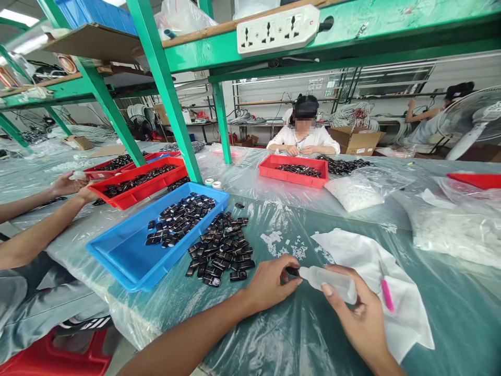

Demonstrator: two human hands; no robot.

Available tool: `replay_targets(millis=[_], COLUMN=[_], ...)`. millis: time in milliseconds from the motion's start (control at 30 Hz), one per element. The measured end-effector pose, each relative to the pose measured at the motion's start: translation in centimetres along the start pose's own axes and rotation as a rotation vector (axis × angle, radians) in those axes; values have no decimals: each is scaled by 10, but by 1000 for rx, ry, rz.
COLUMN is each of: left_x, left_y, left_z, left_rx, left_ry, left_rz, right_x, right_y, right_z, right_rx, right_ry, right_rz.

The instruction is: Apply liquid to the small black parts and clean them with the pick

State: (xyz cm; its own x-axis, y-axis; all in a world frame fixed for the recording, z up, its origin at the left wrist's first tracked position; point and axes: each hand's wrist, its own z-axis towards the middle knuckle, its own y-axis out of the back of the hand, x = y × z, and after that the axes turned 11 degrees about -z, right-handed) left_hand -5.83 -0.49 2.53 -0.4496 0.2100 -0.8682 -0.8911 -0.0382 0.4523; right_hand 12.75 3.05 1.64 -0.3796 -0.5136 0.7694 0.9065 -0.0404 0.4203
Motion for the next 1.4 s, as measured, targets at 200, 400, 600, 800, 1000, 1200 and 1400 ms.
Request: replay_targets(millis=[200,400,600,800,1000,1200,1400], left_x=[-3,0,1,5,7,10,12], left_y=[2,1,0,-2,-2,-6,-6], left_z=[1,1,2,3,4,4,4], left_rx=[-2,-63,-71,-89,-88,-102,-113], left_ry=[-32,-18,-22,-24,-15,20,25], left_rz=[-3,-50,-77,-117,-123,-256,-286], right_x=[6,19,1,-3,-5,-10,-19], right_y=[0,-2,0,1,1,3,-2], right_z=[-1,-3,0,0,0,3,6], right_rx=[-7,-34,1,23,52,75,64], right_ry=[-58,-150,-55,-29,-55,-279,-352], right_rz=[17,26,-6,-5,15,140,294])
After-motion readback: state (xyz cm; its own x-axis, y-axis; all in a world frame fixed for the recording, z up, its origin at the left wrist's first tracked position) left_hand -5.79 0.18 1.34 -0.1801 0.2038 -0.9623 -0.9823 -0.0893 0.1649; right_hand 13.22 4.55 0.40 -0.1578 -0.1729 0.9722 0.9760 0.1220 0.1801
